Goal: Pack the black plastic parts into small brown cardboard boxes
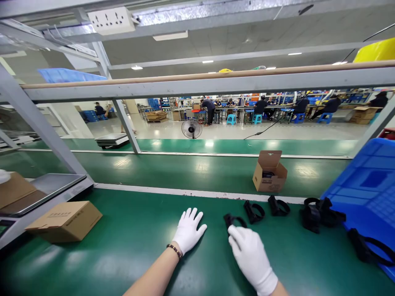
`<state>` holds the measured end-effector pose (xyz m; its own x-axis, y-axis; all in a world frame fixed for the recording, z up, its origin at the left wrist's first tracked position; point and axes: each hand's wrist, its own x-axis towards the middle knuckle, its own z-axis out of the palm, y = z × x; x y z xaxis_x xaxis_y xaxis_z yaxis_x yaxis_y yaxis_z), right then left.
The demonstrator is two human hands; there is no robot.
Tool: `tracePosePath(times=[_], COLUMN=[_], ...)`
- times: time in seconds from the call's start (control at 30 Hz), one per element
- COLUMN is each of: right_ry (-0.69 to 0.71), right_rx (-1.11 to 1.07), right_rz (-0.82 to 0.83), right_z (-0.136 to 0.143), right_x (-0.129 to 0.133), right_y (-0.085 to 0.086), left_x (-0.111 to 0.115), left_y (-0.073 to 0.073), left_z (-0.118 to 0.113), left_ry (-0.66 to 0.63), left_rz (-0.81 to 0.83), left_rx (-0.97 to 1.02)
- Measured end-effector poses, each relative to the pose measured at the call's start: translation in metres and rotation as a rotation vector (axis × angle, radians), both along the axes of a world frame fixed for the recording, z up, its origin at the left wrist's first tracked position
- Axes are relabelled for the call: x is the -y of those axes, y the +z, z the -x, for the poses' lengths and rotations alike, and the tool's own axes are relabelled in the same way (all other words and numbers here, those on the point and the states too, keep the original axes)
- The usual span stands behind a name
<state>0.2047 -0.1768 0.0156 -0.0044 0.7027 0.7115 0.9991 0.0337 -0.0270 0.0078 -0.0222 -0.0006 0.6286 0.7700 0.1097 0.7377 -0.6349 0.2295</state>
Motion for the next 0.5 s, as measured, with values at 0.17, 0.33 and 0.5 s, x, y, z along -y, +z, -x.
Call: tracePosePath(times=[0.17, 0.33, 0.5], right_ry=[-0.618, -0.677, -0.566], right_rx=[-0.048, -0.100, -0.188], right_rz=[0.256, 0.438, 0.746], right_z=[-0.100, -0.165, -0.189], right_x=[-0.062, -0.132, -0.179], right_y=[0.079, 0.111, 0.096], left_x=[-0.011, -0.016, -0.017], left_y=[-0.001, -0.004, -0.008], left_z=[0.007, 0.008, 0.011], left_ry=[-0.023, -0.033, -0.045], left_rz=[0.013, 0.038, 0.053], left_rx=[0.031, 0.081, 0.088])
